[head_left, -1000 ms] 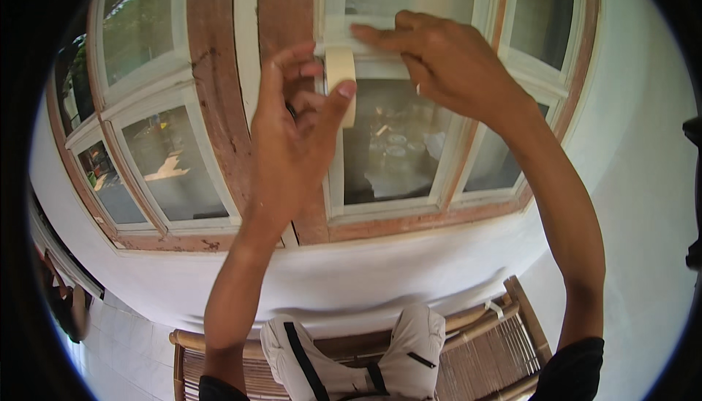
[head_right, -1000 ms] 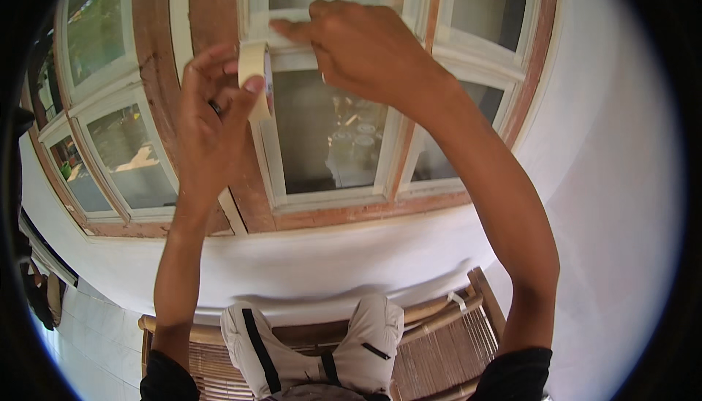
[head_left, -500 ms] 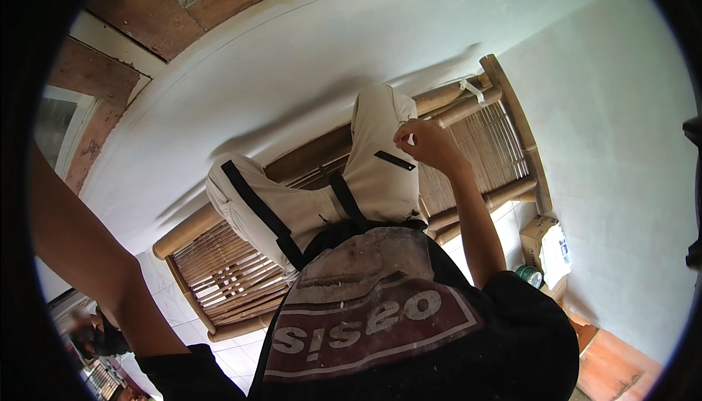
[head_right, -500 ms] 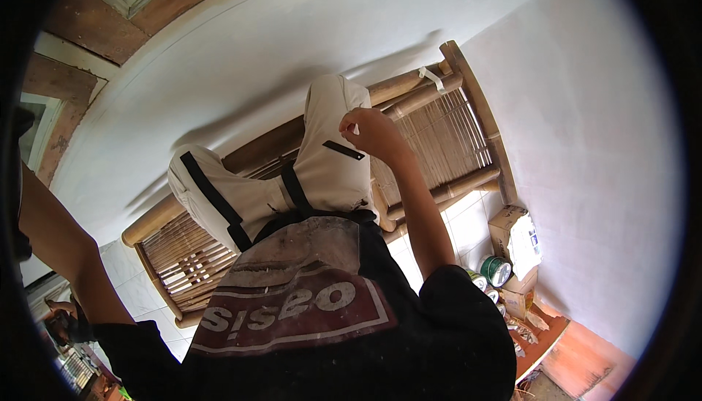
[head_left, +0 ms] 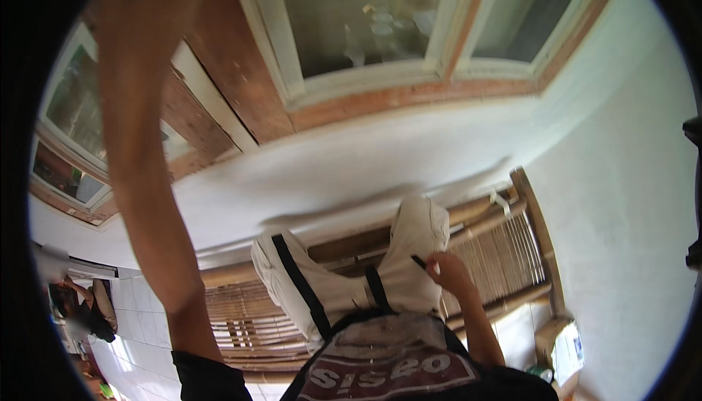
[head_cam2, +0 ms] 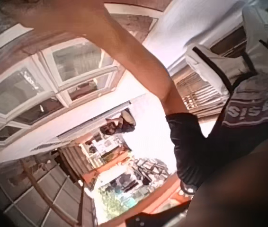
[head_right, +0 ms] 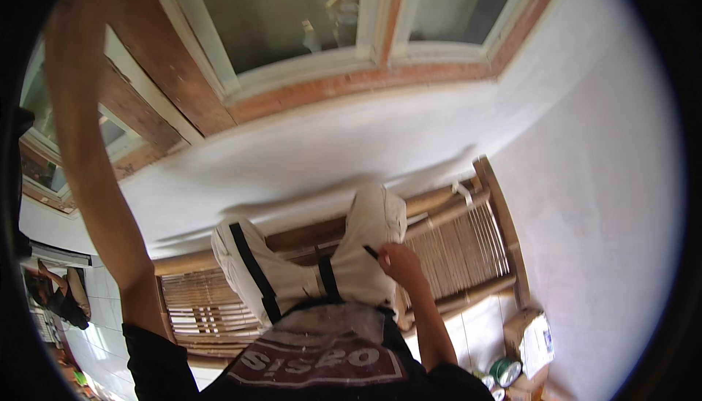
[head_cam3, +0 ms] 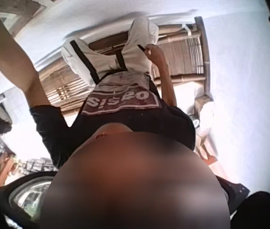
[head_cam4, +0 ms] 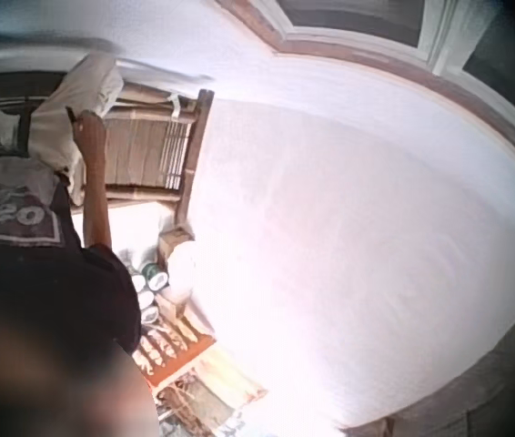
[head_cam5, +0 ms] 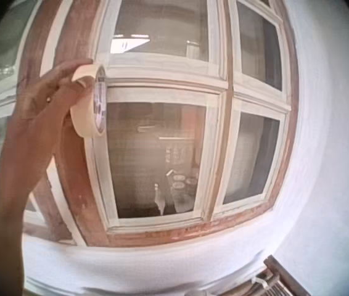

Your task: The person applies masking tape along the edges of a wooden window frame to protect the glass and adjacent surfaces. They then use sandpaper to smooth the wooden frame around the taped areas.

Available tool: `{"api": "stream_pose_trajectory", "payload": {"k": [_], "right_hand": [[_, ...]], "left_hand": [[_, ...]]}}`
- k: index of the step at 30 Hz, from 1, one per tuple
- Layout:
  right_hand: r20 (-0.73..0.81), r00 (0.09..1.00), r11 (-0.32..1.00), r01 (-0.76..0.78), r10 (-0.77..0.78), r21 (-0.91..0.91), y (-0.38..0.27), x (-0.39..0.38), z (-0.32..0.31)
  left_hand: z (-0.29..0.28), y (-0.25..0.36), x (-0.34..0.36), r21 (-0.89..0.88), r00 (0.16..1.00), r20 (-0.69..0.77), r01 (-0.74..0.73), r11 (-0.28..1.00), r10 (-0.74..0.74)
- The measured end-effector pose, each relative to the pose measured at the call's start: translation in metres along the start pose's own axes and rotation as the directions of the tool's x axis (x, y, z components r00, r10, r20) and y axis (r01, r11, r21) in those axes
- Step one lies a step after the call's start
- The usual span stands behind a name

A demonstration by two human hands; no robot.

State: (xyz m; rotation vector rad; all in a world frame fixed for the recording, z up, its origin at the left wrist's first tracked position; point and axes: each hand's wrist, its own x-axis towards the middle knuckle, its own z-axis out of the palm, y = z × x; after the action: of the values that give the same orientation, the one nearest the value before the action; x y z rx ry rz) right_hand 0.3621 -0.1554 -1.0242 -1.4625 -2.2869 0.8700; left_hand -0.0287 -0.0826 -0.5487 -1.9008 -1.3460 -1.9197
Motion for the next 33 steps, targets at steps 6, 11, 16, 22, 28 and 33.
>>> {"api": "stream_pose_trajectory", "payload": {"k": [6, 11, 16, 22, 28, 33], "right_hand": [[-0.020, 0.993, 0.982, 0.119, -0.118, 0.146, -0.061, 0.057, -0.085], [-0.559, 0.717, 0.832, 0.548, -0.417, 0.082, -0.202, 0.115, -0.254], [-0.547, 0.092, 0.475, 0.629, -0.832, -0.616, -0.369, 0.146, -0.363], [-0.318, -0.119, 0.179, 0.620, -0.941, -0.763, -0.463, 0.204, -0.393], [-0.222, -0.133, 0.109, 0.566, -0.966, -0.817, -0.478, 0.217, -0.394], [-0.214, -0.113, 0.113, 0.571, -0.970, -0.813, -0.479, 0.217, -0.394]], "left_hand": [[-0.003, 0.002, -0.003, 0.053, 0.989, -0.075, -0.126, 0.991, 0.130], [0.000, 0.012, -0.008, 0.076, 0.992, -0.082, -0.090, 0.993, 0.096], [-0.002, 0.022, -0.004, 0.121, 0.998, -0.053, -0.008, 0.993, 0.014], [-0.001, 0.023, 0.001, 0.096, 0.997, -0.037, 0.068, 0.993, -0.064], [-0.001, 0.018, 0.002, 0.140, 0.999, -0.049, 0.019, 0.990, -0.012], [-0.007, 0.018, 0.005, 0.153, 1.000, -0.007, 0.012, 0.988, -0.011]]}}
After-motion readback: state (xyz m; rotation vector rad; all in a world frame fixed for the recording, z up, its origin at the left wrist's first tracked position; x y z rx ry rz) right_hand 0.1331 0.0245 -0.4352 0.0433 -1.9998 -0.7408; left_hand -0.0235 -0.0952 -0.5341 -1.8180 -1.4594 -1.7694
